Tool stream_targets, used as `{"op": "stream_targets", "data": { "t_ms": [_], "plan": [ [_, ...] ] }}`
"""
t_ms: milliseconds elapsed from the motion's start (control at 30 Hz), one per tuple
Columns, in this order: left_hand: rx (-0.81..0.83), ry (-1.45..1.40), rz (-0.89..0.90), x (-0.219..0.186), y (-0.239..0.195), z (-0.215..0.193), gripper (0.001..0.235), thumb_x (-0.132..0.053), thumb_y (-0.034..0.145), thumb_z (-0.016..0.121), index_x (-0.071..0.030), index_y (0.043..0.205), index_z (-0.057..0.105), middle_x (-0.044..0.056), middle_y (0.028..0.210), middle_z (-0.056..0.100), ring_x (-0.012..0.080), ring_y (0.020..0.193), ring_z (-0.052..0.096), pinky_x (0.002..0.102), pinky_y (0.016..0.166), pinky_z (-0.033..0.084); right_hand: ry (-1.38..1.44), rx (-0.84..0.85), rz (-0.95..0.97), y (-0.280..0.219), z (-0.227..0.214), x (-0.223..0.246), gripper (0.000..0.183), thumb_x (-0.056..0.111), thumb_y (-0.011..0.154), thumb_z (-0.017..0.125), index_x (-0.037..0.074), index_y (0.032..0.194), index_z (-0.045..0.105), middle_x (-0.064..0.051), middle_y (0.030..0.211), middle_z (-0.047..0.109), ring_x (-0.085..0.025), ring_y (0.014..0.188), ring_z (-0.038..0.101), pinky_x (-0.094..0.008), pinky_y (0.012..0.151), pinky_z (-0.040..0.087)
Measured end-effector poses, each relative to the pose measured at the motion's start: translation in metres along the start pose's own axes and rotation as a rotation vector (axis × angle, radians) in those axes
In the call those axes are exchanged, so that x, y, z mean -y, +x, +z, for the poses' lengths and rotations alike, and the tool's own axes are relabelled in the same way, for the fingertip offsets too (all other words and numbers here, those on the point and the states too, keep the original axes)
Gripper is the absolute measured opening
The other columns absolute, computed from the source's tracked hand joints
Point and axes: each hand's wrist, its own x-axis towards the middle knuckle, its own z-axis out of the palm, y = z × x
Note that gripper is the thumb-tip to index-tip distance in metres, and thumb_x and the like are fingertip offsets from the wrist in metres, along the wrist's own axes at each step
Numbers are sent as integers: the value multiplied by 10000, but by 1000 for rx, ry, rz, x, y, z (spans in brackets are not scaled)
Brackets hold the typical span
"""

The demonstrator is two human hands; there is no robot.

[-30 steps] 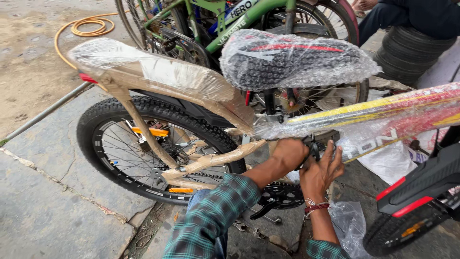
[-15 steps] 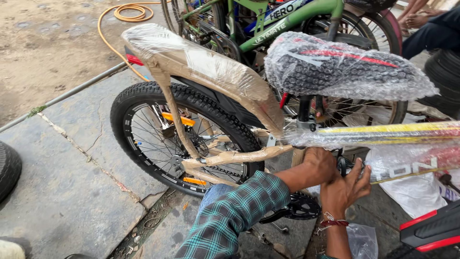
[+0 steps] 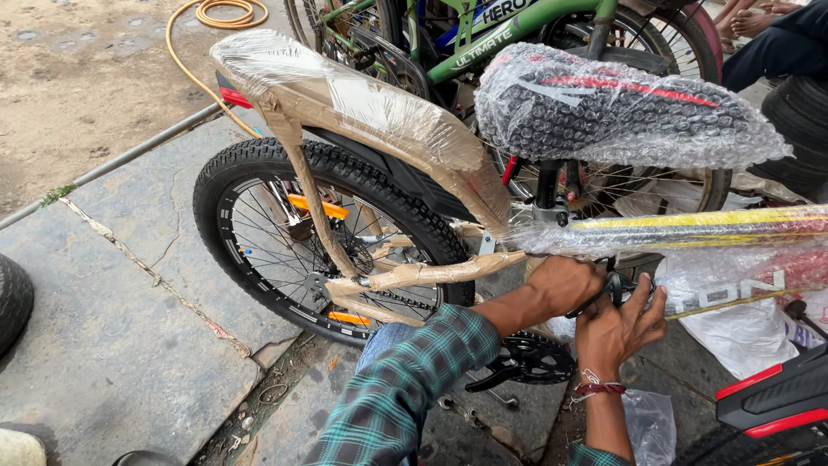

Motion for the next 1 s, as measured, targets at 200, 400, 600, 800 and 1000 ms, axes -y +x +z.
{"op": "stream_targets", "data": {
  "t_ms": [200, 400, 600, 800, 1000],
  "plan": [
    [341, -91, -220, -14, 19, -20, 417, -444, 699, 798, -104, 938, 760, 116, 951, 753, 270, 878, 745, 391, 715, 602, 34, -15, -17, -2, -2, 2, 152, 193, 909, 794, 55, 849, 778, -181, 1603, 436, -418, 1545, 250, -660, 1180, 255],
    [193, -130, -196, -9, 7, -16, 263, -296, 798, 745, -86, 953, 779, 149, 959, 780, 291, 891, 777, 409, 735, 620, -7, 12, 0, -3, 3, -2, 88, 155, 871, 781, 70, 892, 786, -168, 1637, 438, -414, 1587, 261, -640, 1186, 256],
    [77, 16, 120, 9, 0, 15, 120, -264, 739, 734, -180, 796, 798, 86, 840, 768, 274, 811, 760, 437, 667, 603, 327, -90, 205, 7, 11, 0, 722, 221, 806, 782, -24, 1465, 616, -230, 1570, 382, -395, 1473, 314, -626, 1093, 248],
    [124, 217, 72, 7, 0, 30, 170, -235, 859, 653, -178, 782, 793, 63, 821, 771, 231, 785, 755, 397, 654, 577, 117, -36, 3, 4, -3, 4, 104, 158, 826, 767, 97, 910, 772, -164, 1624, 404, -432, 1520, 278, -656, 1144, 257],
    [300, 213, -42, -2, 6, 10, 199, -205, 914, 587, -127, 963, 764, 86, 925, 772, 239, 845, 746, 383, 695, 550, 143, 19, 41, 10, -19, 15, 42, 80, 761, 752, 67, 795, 732, -194, 1628, 364, -454, 1524, 238, -673, 1140, 234]
  ]
}}
